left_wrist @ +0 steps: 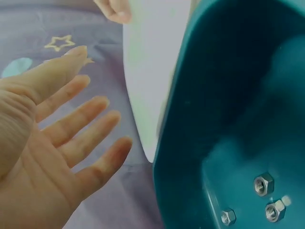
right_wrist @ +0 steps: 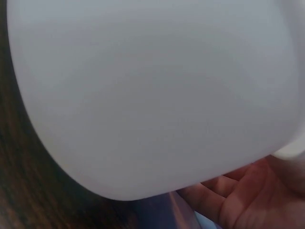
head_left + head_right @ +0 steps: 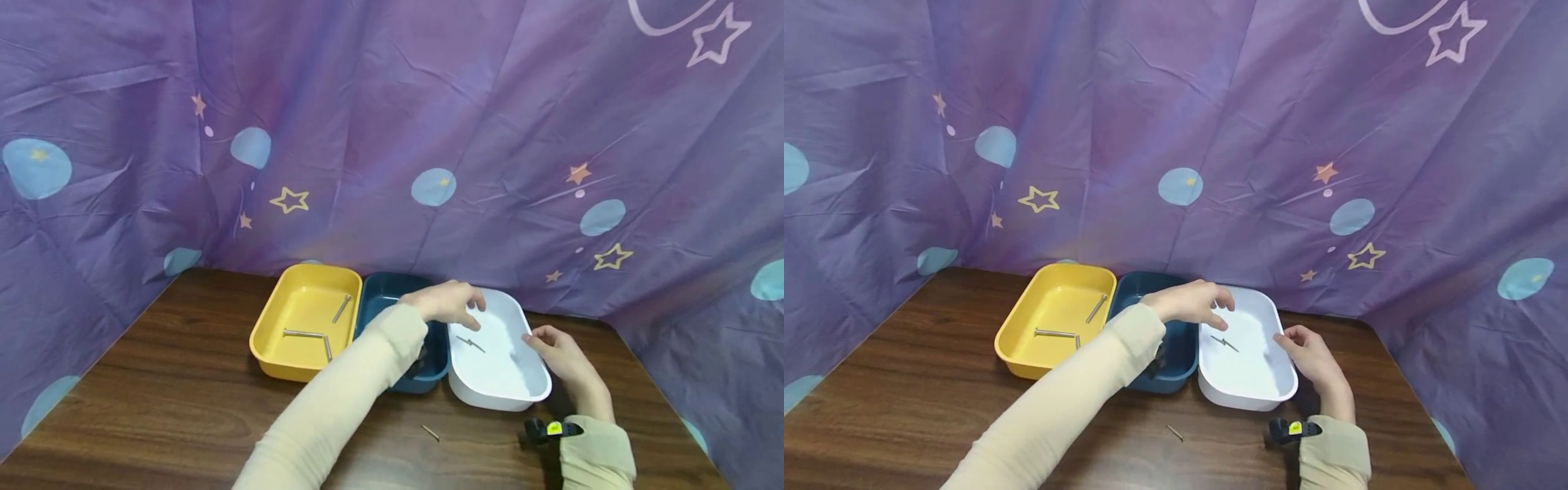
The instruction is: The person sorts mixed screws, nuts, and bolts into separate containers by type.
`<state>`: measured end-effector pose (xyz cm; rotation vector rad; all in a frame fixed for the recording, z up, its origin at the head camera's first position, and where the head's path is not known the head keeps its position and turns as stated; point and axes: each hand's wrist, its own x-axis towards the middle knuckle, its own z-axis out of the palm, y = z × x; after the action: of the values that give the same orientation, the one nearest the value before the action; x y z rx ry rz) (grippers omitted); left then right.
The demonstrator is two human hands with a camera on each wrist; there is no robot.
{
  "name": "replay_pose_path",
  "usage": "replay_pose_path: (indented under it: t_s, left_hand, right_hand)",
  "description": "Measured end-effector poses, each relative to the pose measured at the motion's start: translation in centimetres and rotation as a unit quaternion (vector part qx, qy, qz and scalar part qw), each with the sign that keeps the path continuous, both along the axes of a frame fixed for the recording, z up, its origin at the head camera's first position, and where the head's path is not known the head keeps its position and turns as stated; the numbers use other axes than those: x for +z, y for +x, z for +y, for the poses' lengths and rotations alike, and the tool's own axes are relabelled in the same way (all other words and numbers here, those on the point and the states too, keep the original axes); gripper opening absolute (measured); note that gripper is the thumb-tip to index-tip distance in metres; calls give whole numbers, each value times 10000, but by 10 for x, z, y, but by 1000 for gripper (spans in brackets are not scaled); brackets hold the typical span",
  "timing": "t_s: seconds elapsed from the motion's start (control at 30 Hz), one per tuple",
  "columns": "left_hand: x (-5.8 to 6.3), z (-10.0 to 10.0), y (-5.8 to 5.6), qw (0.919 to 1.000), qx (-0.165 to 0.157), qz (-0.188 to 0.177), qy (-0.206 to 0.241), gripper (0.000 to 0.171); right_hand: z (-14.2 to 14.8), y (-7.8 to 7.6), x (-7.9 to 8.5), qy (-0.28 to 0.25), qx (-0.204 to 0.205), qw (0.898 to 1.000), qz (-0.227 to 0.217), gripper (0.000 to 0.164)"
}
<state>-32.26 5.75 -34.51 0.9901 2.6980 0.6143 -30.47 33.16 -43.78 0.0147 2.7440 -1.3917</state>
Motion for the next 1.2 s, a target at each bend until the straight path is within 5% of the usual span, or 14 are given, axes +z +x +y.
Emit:
replay_pose_path:
  t_s: [0.2, 0.37, 0.5, 0.8, 1.0, 1.2]
  left_hand:
    - [-2, -11, 16, 9957, -558, -164, 728, 32]
    - [-8, -19, 47, 9807, -1083, -517, 1543, 33]
    - [-11, -25, 70, 9749, -1414, -547, 1632, 33]
    - [-27, -49, 93, 9755, -1382, -431, 1656, 33]
    - [-46, -60, 103, 9735, -1261, -896, 1685, 32]
    - [-61, -55, 114, 9849, -978, -948, 1067, 33]
  right_hand:
    - [1, -3, 2, -9, 108, 9999, 125, 37]
    - [3, -1, 1, 3, 108, 9999, 118, 38]
    - [3, -2, 0, -41, 104, 9998, 168, 39]
    - [-4, -8, 0, 107, 125, 9998, 149, 38]
    - [-10, -9, 1, 8, 157, 9999, 61, 38]
    - [-1, -2, -1, 180, -5, 9998, 49, 37]
